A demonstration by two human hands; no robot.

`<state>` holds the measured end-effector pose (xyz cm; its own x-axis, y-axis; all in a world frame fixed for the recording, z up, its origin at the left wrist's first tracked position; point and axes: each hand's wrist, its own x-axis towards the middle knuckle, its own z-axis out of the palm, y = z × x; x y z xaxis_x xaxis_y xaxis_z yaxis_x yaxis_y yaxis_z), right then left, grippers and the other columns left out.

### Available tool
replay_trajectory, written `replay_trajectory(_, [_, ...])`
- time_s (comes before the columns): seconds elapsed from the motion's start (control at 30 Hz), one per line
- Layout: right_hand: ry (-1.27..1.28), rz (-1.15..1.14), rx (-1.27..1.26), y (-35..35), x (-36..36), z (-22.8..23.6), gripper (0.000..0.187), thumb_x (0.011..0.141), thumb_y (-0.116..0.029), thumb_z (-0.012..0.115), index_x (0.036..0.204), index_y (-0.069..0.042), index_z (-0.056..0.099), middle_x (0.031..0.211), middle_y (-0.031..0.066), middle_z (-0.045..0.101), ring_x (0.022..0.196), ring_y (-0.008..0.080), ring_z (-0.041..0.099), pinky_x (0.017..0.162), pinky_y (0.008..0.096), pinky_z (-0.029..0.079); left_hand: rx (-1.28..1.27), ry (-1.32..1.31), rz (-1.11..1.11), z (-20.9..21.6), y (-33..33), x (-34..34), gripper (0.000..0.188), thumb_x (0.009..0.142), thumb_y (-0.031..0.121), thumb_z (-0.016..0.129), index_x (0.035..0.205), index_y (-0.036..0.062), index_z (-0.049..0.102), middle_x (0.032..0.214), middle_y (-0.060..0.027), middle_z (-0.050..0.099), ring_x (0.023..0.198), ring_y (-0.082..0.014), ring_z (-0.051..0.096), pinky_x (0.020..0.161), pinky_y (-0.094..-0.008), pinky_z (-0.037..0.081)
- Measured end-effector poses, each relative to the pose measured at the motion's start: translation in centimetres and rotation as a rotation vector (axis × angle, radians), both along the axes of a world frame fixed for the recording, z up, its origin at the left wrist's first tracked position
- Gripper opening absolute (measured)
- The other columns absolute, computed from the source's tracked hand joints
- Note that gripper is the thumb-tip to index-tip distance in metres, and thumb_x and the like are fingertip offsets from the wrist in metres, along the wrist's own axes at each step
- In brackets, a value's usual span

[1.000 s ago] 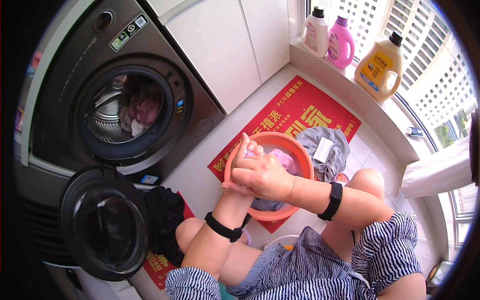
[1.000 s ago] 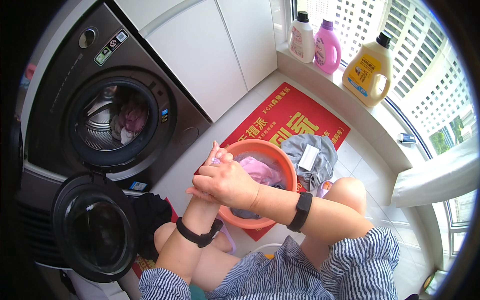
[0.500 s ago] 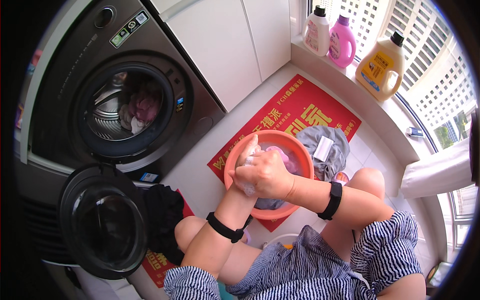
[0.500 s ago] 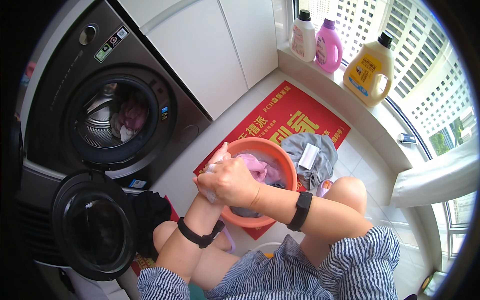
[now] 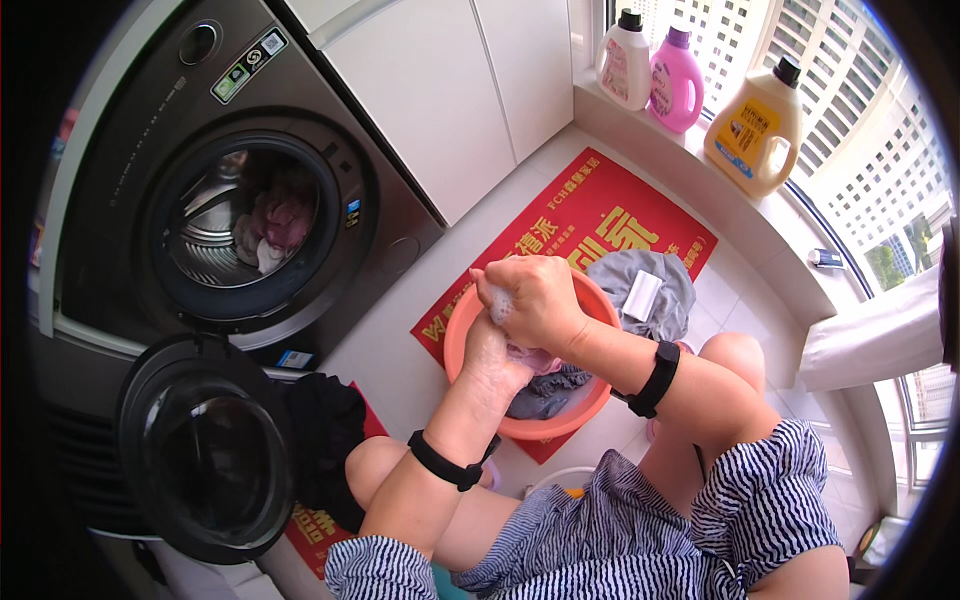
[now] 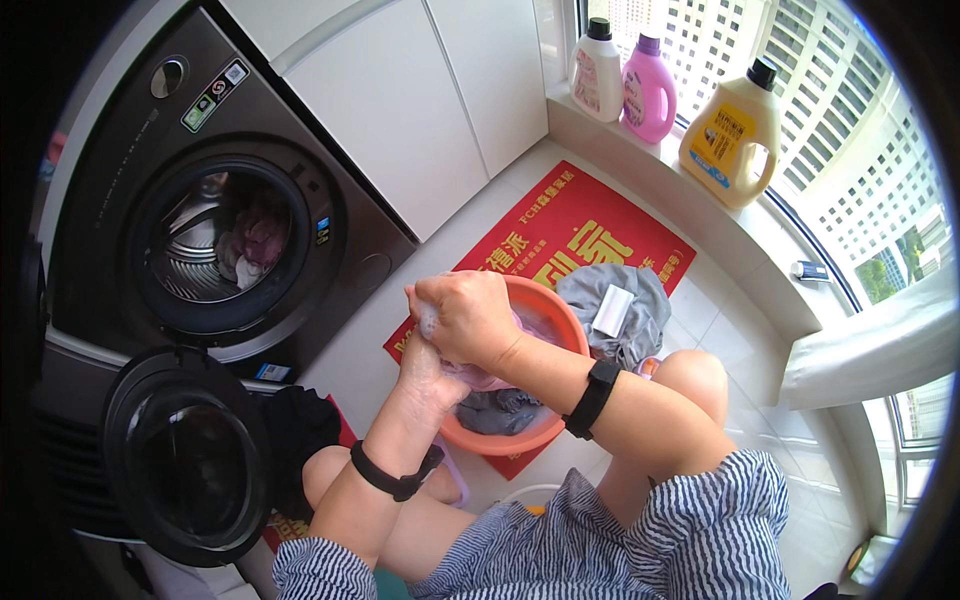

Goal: Washing pink undergarments by hand in a pink basin with soap.

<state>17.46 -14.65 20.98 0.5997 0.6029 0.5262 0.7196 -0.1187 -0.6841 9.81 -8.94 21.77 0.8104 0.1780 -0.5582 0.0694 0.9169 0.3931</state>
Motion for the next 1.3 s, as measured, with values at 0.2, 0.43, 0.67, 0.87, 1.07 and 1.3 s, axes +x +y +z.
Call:
replay_trajectory(0.2, [-0.148,0.167,0.038,0.4,-5.2,2.3,0.016,0.079,-0.02,0.068,0.067,-0.011,0.064,0.061,0.0094,0.062,0.058,0.0272,0.063,0.054,0.0405,0.049,-0.263,-0.697,-0.297,-8.6,6.4,-2.4,0.042,0.104,0.048,0.036,0.1,0.0104,0.054,0.102,-0.0014,0.062,0.093,-0.0162,0.062,0.085,-0.0362,0.052])
replay_trajectory(0.43, [0.043,0.027,-0.044,0.5,-0.8,0.9,0.025,0.084,-0.021,0.066,0.066,-0.005,0.062,0.067,0.0128,0.063,0.062,0.032,0.063,0.057,0.042,0.049,-0.032,-0.284,-0.048,-2.8,1.7,-0.8,0.051,0.101,0.055,0.038,0.12,0.0098,0.051,0.12,-0.0068,0.057,0.11,-0.0193,0.058,0.095,-0.0402,0.049])
replay_trajectory(0.67, [0.672,0.198,-0.109,-0.1,1.9,1.8,0.051,0.089,-0.047,0.065,0.096,0.004,0.066,0.085,0.0227,0.064,0.09,0.0344,0.067,0.08,0.0416,0.051,0.253,-0.022,0.045,0.5,3.4,-1.0,0.043,0.104,0.04,0.044,0.13,0.006,0.049,0.126,-0.0105,0.057,0.117,-0.0215,0.057,0.1,-0.0393,0.047])
replay_trajectory(0.87, [0.646,0.375,-0.417,-1.4,3.3,1.7,0.048,0.08,-0.021,0.079,0.121,-0.002,0.063,0.108,0.0162,0.069,0.104,0.0229,0.065,0.091,0.0342,0.049,0.661,-0.172,-0.012,0.4,5.0,-1.4,0.03,0.104,0.024,0.046,0.117,-0.0012,0.059,0.108,-0.009,0.065,0.098,-0.0157,0.063,0.089,-0.0303,0.051])
replay_trajectory(1.07, [0.668,0.419,-0.342,-1.7,4.1,3.5,0.034,0.08,-0.013,0.076,0.111,-0.002,0.066,0.093,0.0126,0.07,0.09,0.0195,0.067,0.082,0.0319,0.052,1.096,0.08,0.106,-1.3,6.2,-1.6,0.032,0.102,0.03,0.053,0.094,0.0015,0.063,0.087,-0.0024,0.063,0.076,-0.0095,0.058,0.071,-0.0248,0.049])
replay_trajectory(1.3, [-0.101,0.446,0.011,-1.4,-3.7,3.1,0.022,0.082,-0.026,0.073,0.076,-0.008,0.062,0.066,0.0083,0.059,0.064,0.0276,0.063,0.057,0.0372,0.051,0.228,-0.176,-0.004,-3.4,7.2,-1.5,0.047,0.099,0.05,0.051,0.065,0.0179,0.045,0.063,0.0031,0.046,0.059,-0.0102,0.047,0.056,-0.0282,0.042])
